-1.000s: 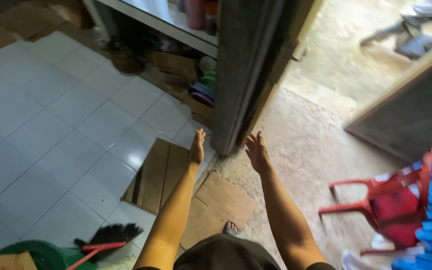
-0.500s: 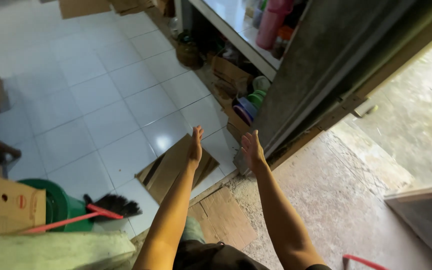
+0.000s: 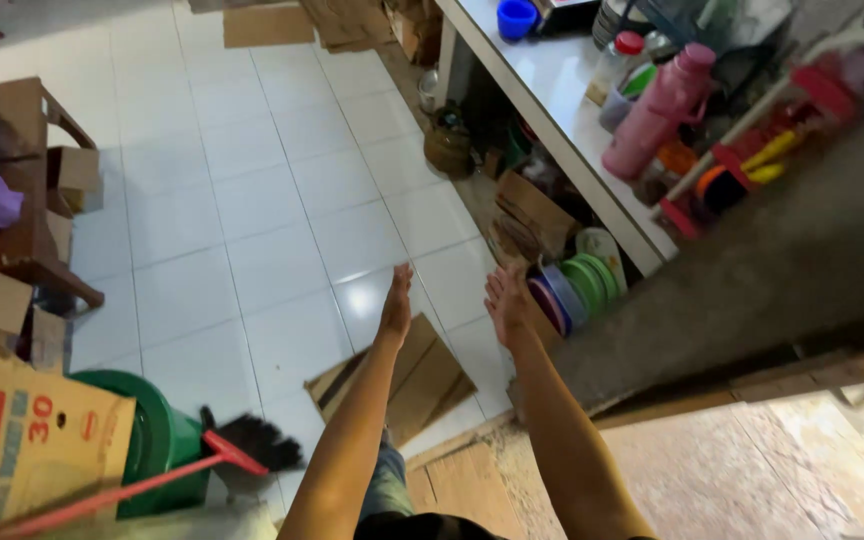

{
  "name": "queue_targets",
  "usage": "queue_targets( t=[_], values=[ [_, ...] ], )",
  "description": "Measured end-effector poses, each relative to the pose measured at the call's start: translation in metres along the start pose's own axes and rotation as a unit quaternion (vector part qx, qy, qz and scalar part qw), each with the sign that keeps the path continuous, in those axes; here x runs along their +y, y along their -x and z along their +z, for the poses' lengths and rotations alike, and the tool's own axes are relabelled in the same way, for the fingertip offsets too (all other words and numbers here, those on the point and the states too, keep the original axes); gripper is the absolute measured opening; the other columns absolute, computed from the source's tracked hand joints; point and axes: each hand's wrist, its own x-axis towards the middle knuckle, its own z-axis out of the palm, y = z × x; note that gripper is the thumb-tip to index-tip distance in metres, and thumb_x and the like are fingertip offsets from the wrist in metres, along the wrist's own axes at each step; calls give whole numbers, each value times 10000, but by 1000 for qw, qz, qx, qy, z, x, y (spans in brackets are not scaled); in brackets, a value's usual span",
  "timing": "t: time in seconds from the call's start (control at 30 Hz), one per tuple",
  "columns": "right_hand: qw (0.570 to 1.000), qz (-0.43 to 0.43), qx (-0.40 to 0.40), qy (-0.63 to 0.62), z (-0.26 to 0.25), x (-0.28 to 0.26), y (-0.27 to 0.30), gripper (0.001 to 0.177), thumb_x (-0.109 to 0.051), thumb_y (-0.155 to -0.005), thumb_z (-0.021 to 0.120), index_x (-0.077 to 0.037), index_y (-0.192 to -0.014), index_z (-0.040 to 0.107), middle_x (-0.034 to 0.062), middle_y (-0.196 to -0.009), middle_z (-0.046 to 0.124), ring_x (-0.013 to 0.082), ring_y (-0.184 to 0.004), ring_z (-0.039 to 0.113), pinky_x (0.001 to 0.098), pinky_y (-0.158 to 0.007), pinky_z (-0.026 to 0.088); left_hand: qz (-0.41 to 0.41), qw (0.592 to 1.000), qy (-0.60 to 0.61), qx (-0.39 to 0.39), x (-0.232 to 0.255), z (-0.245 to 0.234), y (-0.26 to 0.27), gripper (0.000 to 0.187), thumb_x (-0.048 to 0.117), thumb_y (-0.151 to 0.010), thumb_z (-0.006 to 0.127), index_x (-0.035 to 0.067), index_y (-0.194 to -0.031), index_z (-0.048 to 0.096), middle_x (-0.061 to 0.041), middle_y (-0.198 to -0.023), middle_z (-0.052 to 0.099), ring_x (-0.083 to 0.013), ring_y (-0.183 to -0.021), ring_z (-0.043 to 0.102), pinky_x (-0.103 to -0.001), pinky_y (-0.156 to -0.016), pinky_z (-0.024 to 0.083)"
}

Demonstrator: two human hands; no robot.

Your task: The recorder prepares a dining table by carrying pitchers of water, a bowl, and serving spoons from the kitchen to the table.

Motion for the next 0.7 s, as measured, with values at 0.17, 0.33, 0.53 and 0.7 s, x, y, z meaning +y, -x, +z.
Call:
queue_targets(
  t=[0.17,0.33,0.53,0.7],
  values=[
    [1000,1,-25,18,65,-15,-83,953,-706,-955,362,-94,-1643,115,142,-1713,161,297,-1580,158,443,-1259,123,-18,1000,-9,2,56,-52,-74,971,789,-934,155,127,-1644,149,-122,-1718,159,-292,-1592,92,-489,-1257,43],
    [1000,10,-18,4,127,-38,-144,977,-751,-941,302,-97,-1642,109,133,-1711,165,285,-1582,153,432,-1256,117,-22,1000,-21,6,106,-100,-139,994,808,-912,145,138,-1647,149,-121,-1716,168,-299,-1591,93,-503,-1246,60],
    [1000,13,-13,-6,161,-53,-200,979,-748,-943,299,-87,-1641,114,151,-1711,166,294,-1580,149,437,-1257,109,-31,999,-33,14,135,-134,-195,1029,837,-881,169,146,-1643,163,-130,-1708,192,-332,-1578,139,-512,-1248,94],
    [1000,6,-13,-21,176,-66,-240,986,-747,-949,295,-59,-1633,121,175,-1707,170,309,-1578,158,443,-1259,118,-36,999,-23,27,147,-149,-230,1052,852,-865,166,142,-1641,170,-130,-1703,200,-328,-1578,141,-507,-1249,91]
  ],
)
